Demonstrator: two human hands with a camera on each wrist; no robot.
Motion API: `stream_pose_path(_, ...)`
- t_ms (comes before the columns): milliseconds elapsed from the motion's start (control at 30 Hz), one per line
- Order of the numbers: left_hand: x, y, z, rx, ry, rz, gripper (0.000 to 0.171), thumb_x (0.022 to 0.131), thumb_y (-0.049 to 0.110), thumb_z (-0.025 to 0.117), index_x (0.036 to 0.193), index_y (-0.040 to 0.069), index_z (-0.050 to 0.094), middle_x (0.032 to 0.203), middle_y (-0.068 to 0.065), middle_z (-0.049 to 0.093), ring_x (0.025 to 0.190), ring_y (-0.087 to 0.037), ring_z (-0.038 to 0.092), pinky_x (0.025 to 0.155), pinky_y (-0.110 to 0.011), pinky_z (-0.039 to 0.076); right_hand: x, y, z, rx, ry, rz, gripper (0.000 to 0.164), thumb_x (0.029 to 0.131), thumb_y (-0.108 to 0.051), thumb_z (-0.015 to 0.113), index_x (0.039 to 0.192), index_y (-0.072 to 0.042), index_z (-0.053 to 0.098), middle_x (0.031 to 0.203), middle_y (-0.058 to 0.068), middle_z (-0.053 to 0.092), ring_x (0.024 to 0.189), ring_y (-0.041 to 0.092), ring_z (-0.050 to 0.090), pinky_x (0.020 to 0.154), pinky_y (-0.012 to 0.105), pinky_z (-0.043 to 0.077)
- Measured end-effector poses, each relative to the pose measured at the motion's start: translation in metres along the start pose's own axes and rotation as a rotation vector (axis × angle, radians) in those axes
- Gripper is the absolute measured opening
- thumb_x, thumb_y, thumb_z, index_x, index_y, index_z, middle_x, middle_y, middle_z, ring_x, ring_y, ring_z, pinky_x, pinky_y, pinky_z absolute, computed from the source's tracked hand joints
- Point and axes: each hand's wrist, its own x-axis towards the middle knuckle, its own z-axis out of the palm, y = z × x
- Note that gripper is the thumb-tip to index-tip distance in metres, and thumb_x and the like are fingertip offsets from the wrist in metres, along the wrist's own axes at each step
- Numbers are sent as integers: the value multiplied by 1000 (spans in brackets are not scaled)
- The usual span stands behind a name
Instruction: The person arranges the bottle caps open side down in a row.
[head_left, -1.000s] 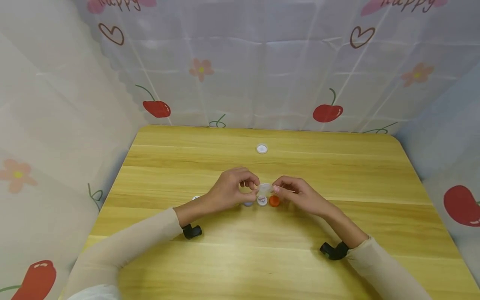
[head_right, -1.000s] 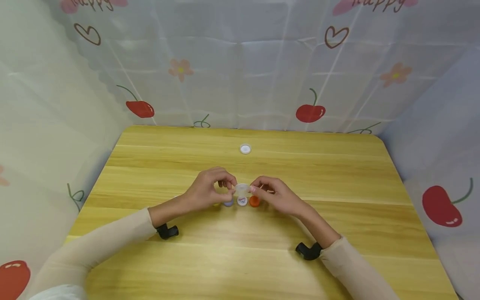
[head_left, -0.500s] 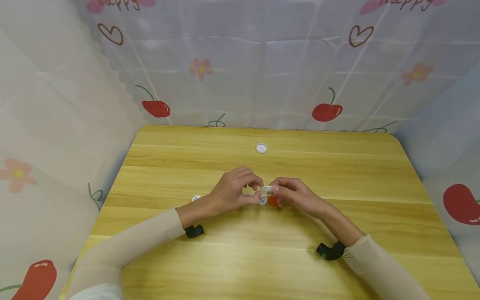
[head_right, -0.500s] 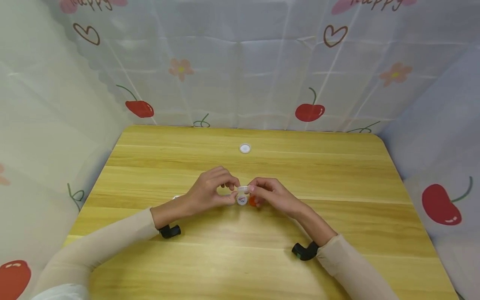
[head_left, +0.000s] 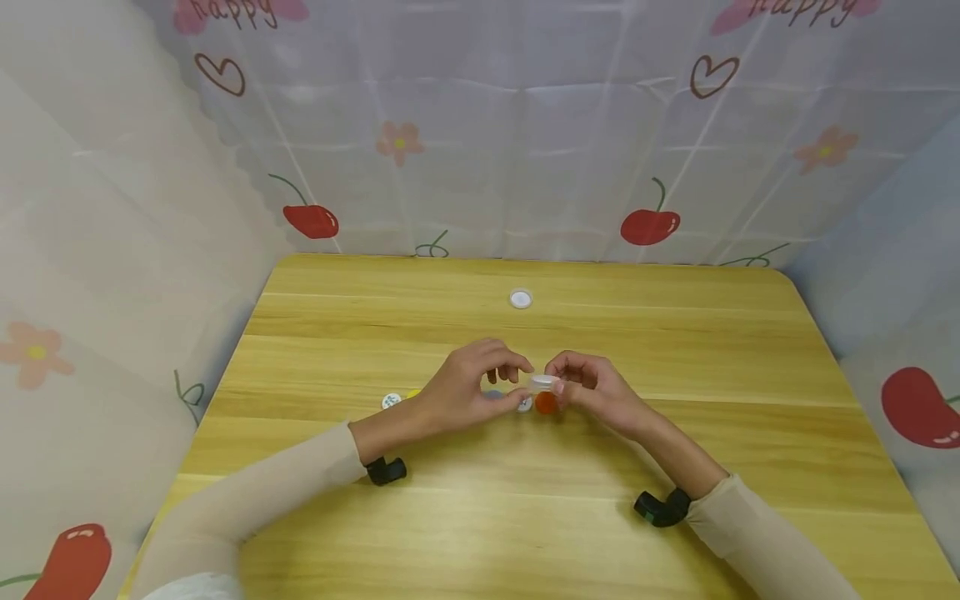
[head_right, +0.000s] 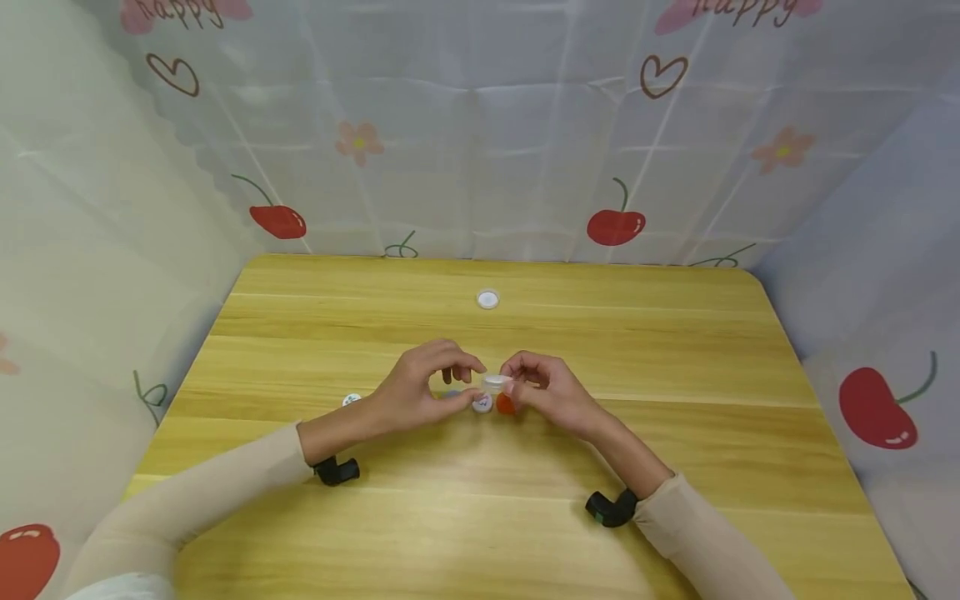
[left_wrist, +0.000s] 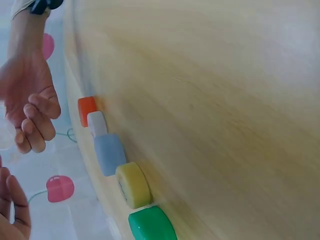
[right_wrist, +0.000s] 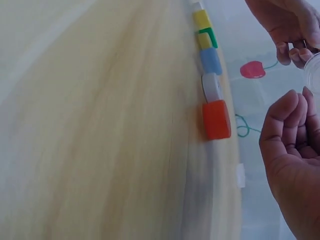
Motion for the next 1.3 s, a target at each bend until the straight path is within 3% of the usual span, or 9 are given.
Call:
stream_pose_path(200, 1, -2, -1, -129, -76, -205, 28, 91, 28, 88, 114, 16, 77, 94, 6, 69, 87, -7, 63, 77, -27, 58, -2, -4, 3, -147, 87, -88, 20, 94, 0, 75, 111, -6, 67, 101, 4, 64, 89, 13, 59, 83, 26, 58)
stream_pose_path(433, -3, -3, 2, -212, -158, -343, 29, 91, 34, 87, 116, 24, 77, 98, 5, 71, 92, -11, 65, 81, -35, 58, -5, 1, 4, -225, 95, -196, 34, 84, 4, 82, 108, -16, 69, 101, 2, 65, 85, 19, 62, 78, 28, 59)
stream_pose_path(567, -5, -4, 5, -248, -170, -348, 26, 91, 37, 87, 114, 29, 76, 99, -1, 73, 92, -17, 66, 82, -45, 59, -5, 3, 6, -263, 97, -263, 36, 83, 3, 86, 109, -15, 70, 101, 2, 65, 82, 19, 63, 75, 31, 61)
stream_pose_path(733, -3, -3, 6, -268, -171, -328, 26, 92, 33, 87, 114, 27, 76, 99, -7, 73, 90, -20, 66, 81, -47, 59, -6, 3, 4, -300, 100, -276, 36, 83, 1, 86, 109, -18, 70, 101, -1, 66, 82, 19, 64, 74, 34, 61)
stream_pose_path(867, -1, -2, 9, -270, -181, -315, 26, 91, 31, 87, 113, 27, 75, 94, -10, 69, 83, -18, 62, 74, -35, 55, -9, 3, -1, -344, 86, -288, 36, 83, -1, 88, 109, -19, 71, 102, -3, 67, 82, 19, 65, 75, 31, 61)
stream_pose_path(1067, 2, -2, 18, -253, -239, -322, 27, 89, 32, 88, 113, 30, 75, 87, -15, 60, 71, -13, 48, 66, -21, 38, -15, -2, -11, -520, 39, -312, 38, 81, -9, 92, 108, -24, 70, 98, -5, 67, 85, 15, 64, 77, 29, 59)
stream_pose_path(1167, 5, -2, 25, -184, -268, -307, 29, 89, 34, 89, 114, 30, 75, 94, -11, 61, 79, -15, 52, 70, -21, 41, -20, -4, -14, -621, 20, -289, 37, 81, -15, 93, 108, -24, 68, 97, -4, 66, 86, 12, 62, 77, 30, 58)
stream_pose_path(1300, 12, -2, 37, -76, -301, -287, 30, 88, 35, 90, 114, 27, 76, 110, 2, 64, 102, -15, 56, 85, -24, 47, -27, -3, -19, -733, 12, -239, 37, 81, -20, 93, 108, -23, 67, 97, -3, 65, 88, 10, 61, 78, 27, 57)
